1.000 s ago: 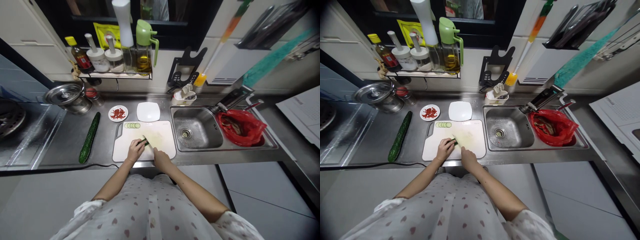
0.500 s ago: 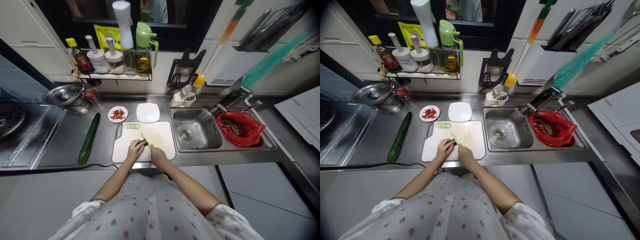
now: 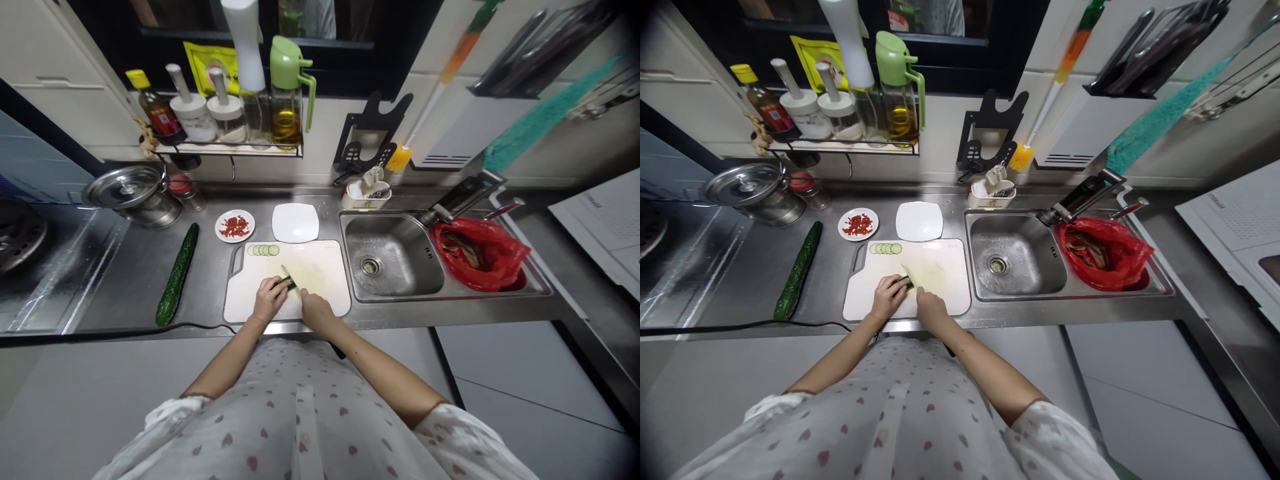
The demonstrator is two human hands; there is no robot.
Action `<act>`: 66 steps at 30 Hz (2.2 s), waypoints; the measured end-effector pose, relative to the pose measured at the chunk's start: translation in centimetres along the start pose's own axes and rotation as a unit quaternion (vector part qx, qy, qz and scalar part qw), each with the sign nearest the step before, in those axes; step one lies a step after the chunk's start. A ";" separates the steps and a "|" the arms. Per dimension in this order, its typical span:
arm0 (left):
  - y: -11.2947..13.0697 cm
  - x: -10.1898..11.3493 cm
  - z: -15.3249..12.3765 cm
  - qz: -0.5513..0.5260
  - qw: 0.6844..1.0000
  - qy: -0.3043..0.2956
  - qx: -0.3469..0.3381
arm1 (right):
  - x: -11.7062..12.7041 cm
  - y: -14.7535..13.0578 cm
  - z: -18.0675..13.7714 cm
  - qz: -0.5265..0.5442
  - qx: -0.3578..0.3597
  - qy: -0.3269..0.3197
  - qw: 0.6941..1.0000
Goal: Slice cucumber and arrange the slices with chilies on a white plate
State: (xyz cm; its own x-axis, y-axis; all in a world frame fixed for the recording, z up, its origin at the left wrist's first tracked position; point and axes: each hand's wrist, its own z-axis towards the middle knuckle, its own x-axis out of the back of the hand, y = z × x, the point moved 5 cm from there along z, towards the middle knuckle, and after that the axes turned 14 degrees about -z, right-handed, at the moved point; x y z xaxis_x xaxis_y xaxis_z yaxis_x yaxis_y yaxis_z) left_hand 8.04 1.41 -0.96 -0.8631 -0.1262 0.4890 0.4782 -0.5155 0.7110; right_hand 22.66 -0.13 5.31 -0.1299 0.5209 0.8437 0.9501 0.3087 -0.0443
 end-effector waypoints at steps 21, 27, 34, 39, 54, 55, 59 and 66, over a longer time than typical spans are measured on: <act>0.3 0.1 0.2 -0.003 1.000 0.011 -0.003 | 0.7 -0.6 2.1 0.002 0.015 0.030 0.999; 0.3 0.1 0.2 -0.007 1.000 0.015 -0.004 | 0.0 -0.3 1.0 -0.004 0.008 0.015 1.000; 0.0 -0.2 0.1 -0.004 1.000 0.015 -0.006 | -0.7 0.2 -0.4 -0.011 -0.002 0.004 1.000; 0.1 -0.1 0.2 -0.006 1.000 0.015 -0.006 | -0.3 -0.1 0.7 -0.010 0.002 0.000 1.000; 0.1 0.0 0.2 0.001 1.000 0.016 -0.001 | -0.2 -0.3 1.5 -0.008 0.007 0.017 1.000; 0.0 0.0 0.2 -0.001 1.000 0.017 0.000 | -0.4 -0.2 1.3 -0.009 0.006 0.011 1.000; -0.1 -0.1 0.2 -0.003 1.000 0.018 0.001 | -0.8 -0.1 0.8 -0.011 0.007 0.003 1.000; 0.0 -0.1 0.2 0.001 1.000 0.016 0.006 | -1.0 -0.2 1.7 -0.009 0.012 0.014 1.000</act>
State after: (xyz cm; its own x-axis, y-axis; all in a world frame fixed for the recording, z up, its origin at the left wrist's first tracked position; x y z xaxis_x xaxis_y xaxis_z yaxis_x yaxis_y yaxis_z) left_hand 8.12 1.65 -0.89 -0.8662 -0.1541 0.4753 0.4826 -0.5044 0.7160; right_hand 22.12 0.63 3.57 -0.1394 0.4933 0.8586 0.9406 0.3369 -0.0409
